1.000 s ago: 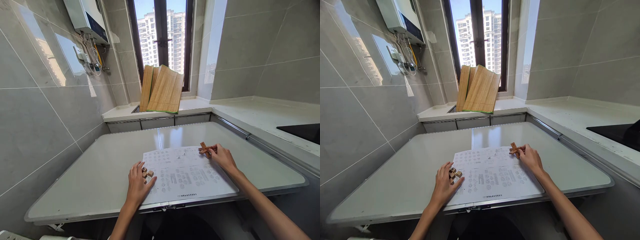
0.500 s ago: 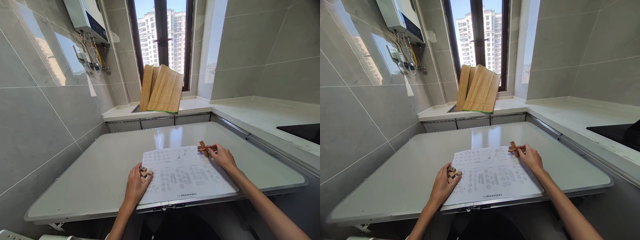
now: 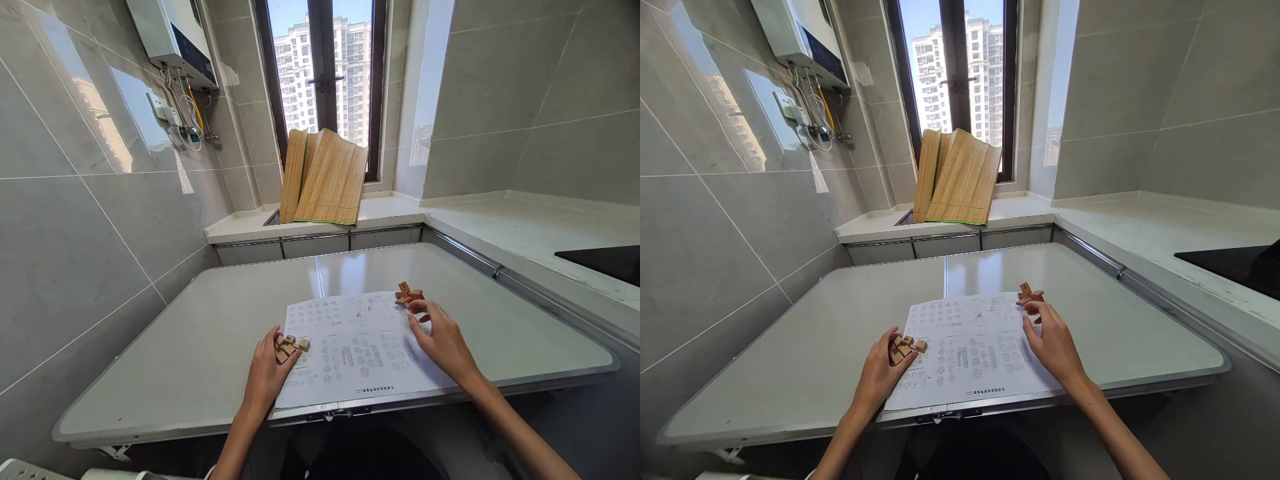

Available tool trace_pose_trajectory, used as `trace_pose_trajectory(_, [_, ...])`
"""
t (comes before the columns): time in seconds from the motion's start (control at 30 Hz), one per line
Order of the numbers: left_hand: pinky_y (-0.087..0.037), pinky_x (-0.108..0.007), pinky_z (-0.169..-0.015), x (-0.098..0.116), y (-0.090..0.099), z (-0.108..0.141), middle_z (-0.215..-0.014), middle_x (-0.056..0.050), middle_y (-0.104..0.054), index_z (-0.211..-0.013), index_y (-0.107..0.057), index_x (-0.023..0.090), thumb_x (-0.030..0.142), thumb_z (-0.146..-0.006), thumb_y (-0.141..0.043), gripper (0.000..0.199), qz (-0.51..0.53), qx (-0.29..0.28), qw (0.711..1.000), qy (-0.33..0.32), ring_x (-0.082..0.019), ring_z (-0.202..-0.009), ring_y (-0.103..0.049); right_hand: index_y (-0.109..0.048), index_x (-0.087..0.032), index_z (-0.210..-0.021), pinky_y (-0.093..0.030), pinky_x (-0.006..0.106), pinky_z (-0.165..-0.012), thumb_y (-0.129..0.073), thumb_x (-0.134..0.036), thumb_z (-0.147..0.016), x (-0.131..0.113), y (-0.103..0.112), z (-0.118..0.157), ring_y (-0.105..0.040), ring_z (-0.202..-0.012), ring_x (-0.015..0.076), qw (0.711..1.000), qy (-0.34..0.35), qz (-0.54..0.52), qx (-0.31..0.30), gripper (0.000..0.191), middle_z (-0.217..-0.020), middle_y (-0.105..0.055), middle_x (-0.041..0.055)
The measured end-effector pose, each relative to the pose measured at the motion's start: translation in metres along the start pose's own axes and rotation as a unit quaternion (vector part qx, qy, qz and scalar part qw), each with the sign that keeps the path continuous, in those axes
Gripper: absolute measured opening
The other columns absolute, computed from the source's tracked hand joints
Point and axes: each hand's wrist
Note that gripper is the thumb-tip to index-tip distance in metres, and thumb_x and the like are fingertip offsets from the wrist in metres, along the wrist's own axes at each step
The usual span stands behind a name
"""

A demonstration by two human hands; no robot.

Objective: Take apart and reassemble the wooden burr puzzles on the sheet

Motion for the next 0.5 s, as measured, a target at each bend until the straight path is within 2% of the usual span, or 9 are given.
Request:
trace_pose_trajectory(0.13, [-0.054,-0.046,-0.099,0.001,0.003,0.002,-0.124,-0.011,-0.067,-0.140,-0.050,0.021,0.055,-0.082,-0.068,0.070,0.001,0.008,1.000,0.001,-0.032,-0.118,-0.063,-0.058,-0.024,-0.108,-0.055,0.037,-0.073,-0.047,-0.041,-0.100,-0.013,-0.008,0.013,-0.068,-0.085,0.0239,0.997,0.028,-0.039,-0.066,0.022,-0.111,-0.069,0.0094])
trace_pose_trajectory(0.3, [-0.051,-0.047,-0.103,0.005,0.007,0.005,-0.126,-0.010,-0.067,-0.140,-0.050,0.022,0.055,-0.081,-0.070,0.070,0.001,0.005,1.000,0.000,-0.031,-0.119,-0.062,-0.059,-0.025,-0.105,-0.053,0.037,-0.079,-0.045,-0.032,-0.101,-0.030,-0.017,0.023,-0.066,-0.089,0.0233,0.985,0.048,-0.068,-0.151,0.016,-0.105,-0.069,0.0063])
trace_pose_trajectory(0.5, [-0.052,-0.049,-0.099,0.015,0.005,0.007,-0.123,-0.011,-0.067,-0.138,-0.051,0.022,0.051,-0.080,-0.072,0.068,0.003,0.000,1.000,0.011,-0.033,-0.116,-0.063,-0.058,-0.026,-0.105,-0.052,0.036,-0.080,-0.046,-0.023,-0.099,-0.066,-0.033,0.024,-0.065,-0.092,0.0227,0.967,0.075,-0.101,-0.220,0.014,-0.104,-0.068,0.0044])
Point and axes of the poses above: each hand's wrist, its own z-axis away from the middle knuckle, its own y-axis out of the back of the hand, x = y × z
